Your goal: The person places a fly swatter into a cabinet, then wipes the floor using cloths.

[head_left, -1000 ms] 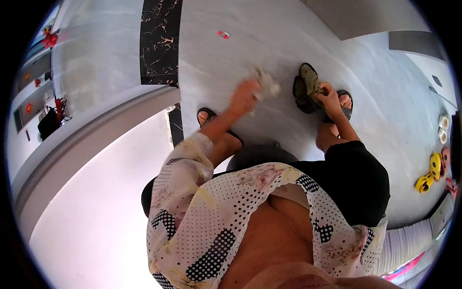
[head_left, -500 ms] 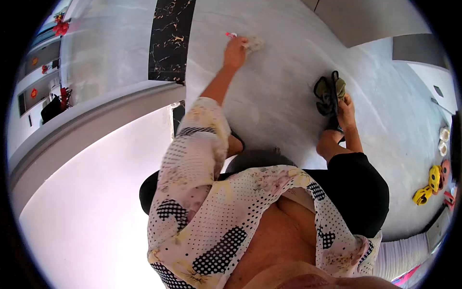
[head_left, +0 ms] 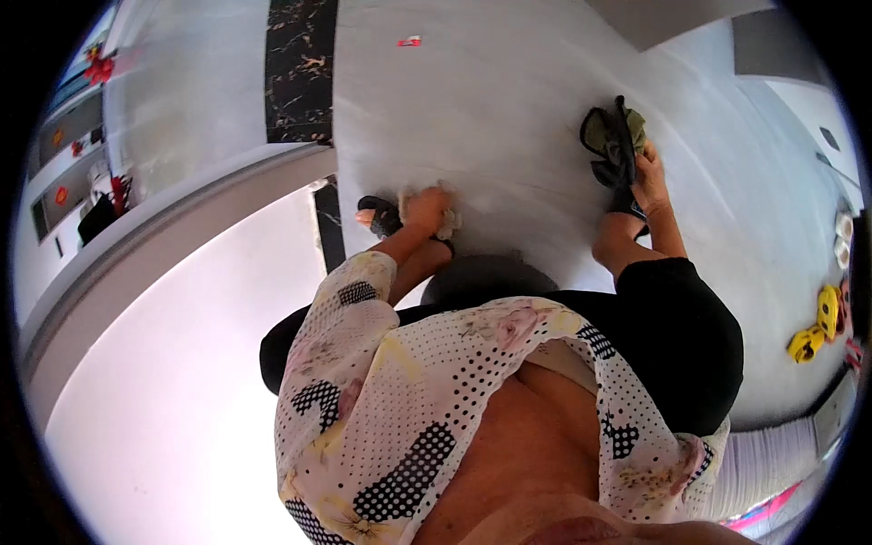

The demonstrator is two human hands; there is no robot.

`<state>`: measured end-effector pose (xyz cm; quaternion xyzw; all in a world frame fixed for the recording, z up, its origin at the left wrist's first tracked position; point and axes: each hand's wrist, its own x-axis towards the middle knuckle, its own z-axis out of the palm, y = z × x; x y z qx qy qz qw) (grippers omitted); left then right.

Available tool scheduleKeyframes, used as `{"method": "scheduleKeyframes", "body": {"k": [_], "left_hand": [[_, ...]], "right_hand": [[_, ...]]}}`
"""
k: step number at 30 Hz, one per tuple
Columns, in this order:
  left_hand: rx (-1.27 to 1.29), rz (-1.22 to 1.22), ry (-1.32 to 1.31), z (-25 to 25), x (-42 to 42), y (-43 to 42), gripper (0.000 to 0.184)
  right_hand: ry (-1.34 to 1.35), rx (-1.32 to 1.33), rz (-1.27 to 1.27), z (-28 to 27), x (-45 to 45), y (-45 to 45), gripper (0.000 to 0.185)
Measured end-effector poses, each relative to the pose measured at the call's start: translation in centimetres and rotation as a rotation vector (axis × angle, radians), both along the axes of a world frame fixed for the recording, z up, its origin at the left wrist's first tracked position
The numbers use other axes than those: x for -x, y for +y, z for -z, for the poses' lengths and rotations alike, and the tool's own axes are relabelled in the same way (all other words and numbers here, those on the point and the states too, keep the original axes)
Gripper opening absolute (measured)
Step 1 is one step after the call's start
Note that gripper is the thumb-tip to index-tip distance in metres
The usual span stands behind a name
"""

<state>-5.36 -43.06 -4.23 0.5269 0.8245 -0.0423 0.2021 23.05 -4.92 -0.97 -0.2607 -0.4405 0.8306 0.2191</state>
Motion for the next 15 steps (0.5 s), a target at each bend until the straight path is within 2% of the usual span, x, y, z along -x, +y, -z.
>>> {"method": "scheduleKeyframes", "body": {"k": [1, 2, 5, 7, 9, 11, 13, 15], "left_hand": [[-0.110, -0.027, 0.000, 1.1, 0.6, 0.4, 0.018], [-0.211, -0.072, 0.018, 1.8, 2.2, 0.2, 0.017], [-0.435, -0.182, 0.044, 2.2, 9.1, 1.1, 0.019], [-0.426, -0.276, 0.183, 1.5, 13.7, 2.2, 0.021], [-0.531, -0.186, 0.270, -1.0, 16.8, 2.5, 0.020], [-0.651, -0.189, 0.268, -5.9, 17.3, 3.6, 0.019], [-0.735, -0.203, 0.273, -9.1, 17.2, 4.4, 0.021], [-0.754, -0.239, 0.317, -11.3, 17.1, 2.7, 0.026]], "right_hand": [[0.117, 0.099, 0.009, -1.2, 0.2, -0.6, 0.052], [0.177, 0.149, 0.009, -1.3, 0.8, -0.5, 0.038], [0.128, 0.135, 0.020, 0.0, 1.7, 0.3, 0.041], [0.169, 0.139, -0.028, -0.4, 2.3, 0.2, 0.042], [0.140, 0.137, -0.048, 0.1, 2.4, -0.2, 0.044], [0.042, 0.129, -0.039, 2.6, 0.9, -0.4, 0.047], [0.195, 0.115, -0.006, -0.6, -0.8, -2.0, 0.050], [0.169, 0.163, 0.027, -0.7, -2.7, -2.5, 0.055]]}}
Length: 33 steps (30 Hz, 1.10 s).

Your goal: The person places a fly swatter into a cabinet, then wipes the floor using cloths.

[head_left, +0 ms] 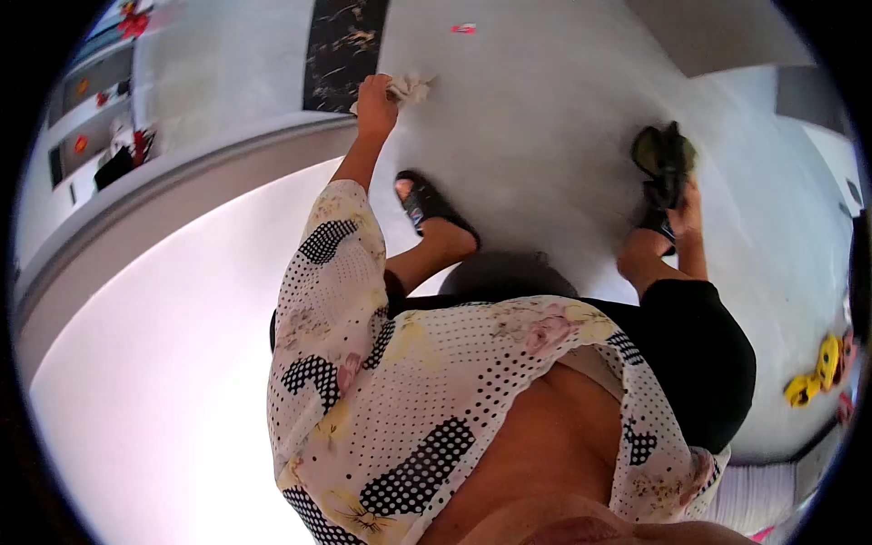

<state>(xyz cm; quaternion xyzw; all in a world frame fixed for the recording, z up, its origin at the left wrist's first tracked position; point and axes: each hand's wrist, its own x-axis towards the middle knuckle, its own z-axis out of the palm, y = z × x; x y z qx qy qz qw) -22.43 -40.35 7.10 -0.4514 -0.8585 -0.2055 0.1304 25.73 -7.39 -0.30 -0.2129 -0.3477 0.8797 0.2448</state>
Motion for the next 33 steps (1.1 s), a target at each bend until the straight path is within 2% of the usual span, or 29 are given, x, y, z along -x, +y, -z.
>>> {"method": "scheduleKeyframes", "body": {"k": [3, 5, 6, 7, 8, 9, 10, 11, 12, 14, 16, 17, 18, 23, 26, 29, 32, 33], "left_hand": [[0.214, -0.135, -0.077, 1.2, 0.8, -5.0, 0.027], [0.297, -0.026, -0.083, 3.0, 0.1, -9.2, 0.028], [0.426, -0.019, -0.131, 5.9, 0.5, -12.5, 0.030], [0.556, -0.012, -0.178, 8.7, 0.6, -15.5, 0.034], [0.703, -0.079, -0.197, 9.7, -0.9, -17.6, 0.044], [0.844, -0.219, -0.359, 11.3, -1.6, -19.5, 0.052], [0.793, -0.322, -0.504, 13.1, -2.0, -22.3, 0.053], [0.795, -0.424, -0.541, 12.1, -2.8, -22.0, 0.053], [0.867, -0.369, -0.474, 12.4, -2.9, -21.6, 0.047], [0.766, -0.658, -0.485, 13.6, -2.9, -19.0, 0.047], [0.843, -0.751, -0.471, 15.3, -2.9, -17.6, 0.043], [0.751, -0.737, -0.438, 14.7, -3.4, -15.9, 0.041], [0.655, -0.728, -0.400, 12.7, -3.7, -13.3, 0.039], [0.391, -0.450, -0.079, 10.6, -3.8, -0.3, 0.026], [0.129, -0.153, -0.165, 11.2, -2.5, 5.3, 0.027], [0.028, -0.056, -0.633, 6.1, -9.6, 13.1, 0.031], [0.099, 0.272, -0.389, 7.2, -18.3, 15.6, 0.032], [0.094, 0.409, -0.399, 7.2, -21.8, 15.7, 0.031]], "right_hand": [[0.023, 0.032, 0.014, 0.5, -1.1, 0.2, 0.058], [0.046, 0.029, 0.004, 1.7, -0.8, 0.2, 0.058], [0.058, 0.027, -0.002, 2.1, -0.6, 0.2, 0.058], [-0.033, 0.011, 0.041, 1.7, 0.1, -0.3, 0.067], [-0.015, 0.014, 0.006, 1.9, 0.3, -0.3, 0.065], [0.002, 0.017, -0.029, 2.3, 0.6, -0.2, 0.062], [0.019, 0.019, -0.064, 2.1, 0.8, -0.1, 0.059], [0.041, 0.018, -0.075, 1.4, 1.4, 0.2, 0.060], [0.048, 0.032, -0.066, 0.7, 1.1, -0.5, 0.060], [0.121, 0.050, -0.055, 0.0, 1.5, -0.8, 0.060], [0.099, 0.049, 0.007, -0.2, 0.6, -0.3, 0.057], [0.004, 0.035, 0.032, 0.3, 0.4, 0.5, 0.056], [0.085, 0.030, 0.021, 1.6, 0.2, 1.3, 0.054], [0.126, 0.102, 0.024, 1.8, -1.8, 3.9, 0.047], [0.102, 0.164, 0.158, 1.7, -2.6, 4.7, 0.050], [0.188, 0.355, 0.286, 2.2, -5.8, 6.0, 0.040], [0.375, 0.205, 0.369, 3.5, -10.1, 8.7, 0.041], [0.408, 0.186, 0.394, 3.2, -11.5, 8.9, 0.041]]}}
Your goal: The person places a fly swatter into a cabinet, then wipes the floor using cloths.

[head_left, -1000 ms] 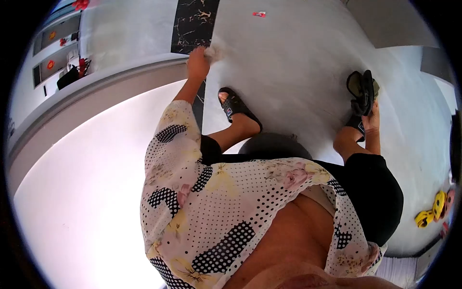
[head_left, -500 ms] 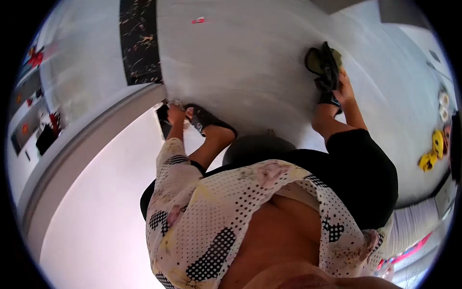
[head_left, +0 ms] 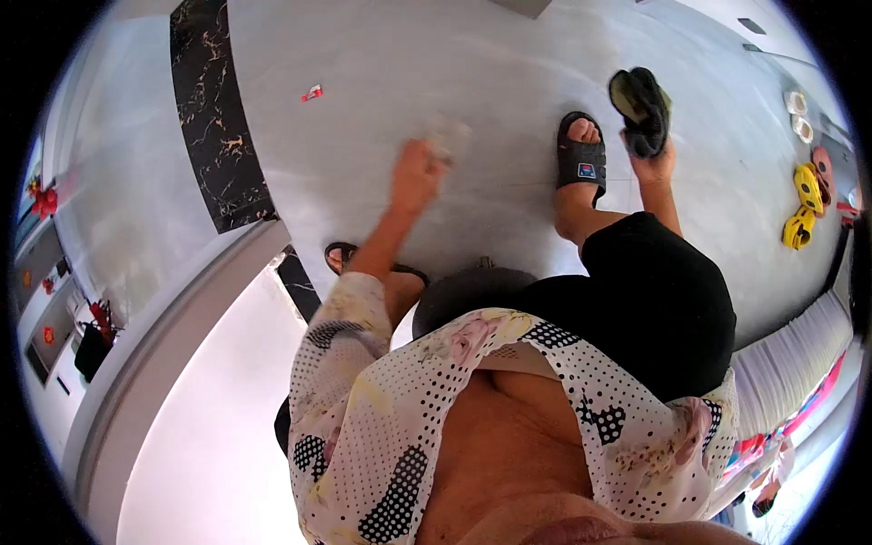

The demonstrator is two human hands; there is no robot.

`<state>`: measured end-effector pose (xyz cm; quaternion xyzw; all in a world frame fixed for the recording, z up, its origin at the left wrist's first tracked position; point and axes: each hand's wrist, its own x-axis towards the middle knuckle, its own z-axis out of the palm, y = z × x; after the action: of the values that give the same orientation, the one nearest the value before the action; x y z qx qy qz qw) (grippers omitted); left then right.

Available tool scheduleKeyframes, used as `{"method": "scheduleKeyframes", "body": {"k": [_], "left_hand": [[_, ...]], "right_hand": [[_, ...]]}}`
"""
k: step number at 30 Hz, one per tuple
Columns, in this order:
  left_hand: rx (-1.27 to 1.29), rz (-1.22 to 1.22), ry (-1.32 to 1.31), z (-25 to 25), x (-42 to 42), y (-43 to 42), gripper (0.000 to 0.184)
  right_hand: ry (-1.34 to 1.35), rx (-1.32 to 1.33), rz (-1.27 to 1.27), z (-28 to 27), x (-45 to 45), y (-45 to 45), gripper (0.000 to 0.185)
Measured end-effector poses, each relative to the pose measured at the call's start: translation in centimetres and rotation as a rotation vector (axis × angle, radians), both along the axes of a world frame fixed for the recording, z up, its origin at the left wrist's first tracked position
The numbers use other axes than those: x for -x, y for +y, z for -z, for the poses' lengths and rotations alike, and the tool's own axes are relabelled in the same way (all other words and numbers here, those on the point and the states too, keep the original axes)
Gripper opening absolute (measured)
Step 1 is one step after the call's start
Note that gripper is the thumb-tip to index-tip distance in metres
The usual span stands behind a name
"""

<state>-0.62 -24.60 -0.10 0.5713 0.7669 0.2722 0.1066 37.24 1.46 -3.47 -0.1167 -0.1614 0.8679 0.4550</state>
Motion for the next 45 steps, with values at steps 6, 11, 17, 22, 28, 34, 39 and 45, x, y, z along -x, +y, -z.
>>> {"method": "scheduleKeyframes", "body": {"k": [6, 11, 17, 22, 28, 34, 39, 45], "left_hand": [[0.138, 0.403, -0.004, 1.6, -14.0, -0.3, 0.023], [0.310, -0.040, 0.033, 2.4, 0.2, 2.0, 0.019], [0.257, -0.520, 0.656, 0.2, 9.9, 3.5, 0.025], [-0.214, -0.018, 0.690, -2.6, 5.8, 2.7, 0.021], [0.365, 0.506, 0.229, 8.3, -7.4, -6.6, 0.018], [0.632, 0.559, 0.221, 10.2, -12.5, -7.6, 0.022], [0.368, 0.121, 0.437, 4.1, -4.6, -3.6, 0.023], [-0.045, -0.323, 0.429, -3.2, 9.5, 0.9, 0.024]], "right_hand": [[-0.602, 0.068, 0.435, 0.2, -3.5, 0.2, 0.039], [-1.582, -0.270, 0.524, 3.9, 0.4, -4.4, 0.053], [-1.584, -0.444, 0.645, 13.0, -11.7, -4.0, 0.058], [-1.517, -0.409, 0.754, 16.4, -14.5, -3.0, 0.060], [-1.488, -0.352, 0.776, 17.9, -15.1, -3.0, 0.059], [-1.682, -0.435, 0.783, 16.8, -16.0, -3.7, 0.062], [-1.691, -0.660, 0.792, 12.0, -15.8, -5.7, 0.055], [-2.034, -0.765, 0.662, 13.7, -18.5, -1.3, 0.062]]}}
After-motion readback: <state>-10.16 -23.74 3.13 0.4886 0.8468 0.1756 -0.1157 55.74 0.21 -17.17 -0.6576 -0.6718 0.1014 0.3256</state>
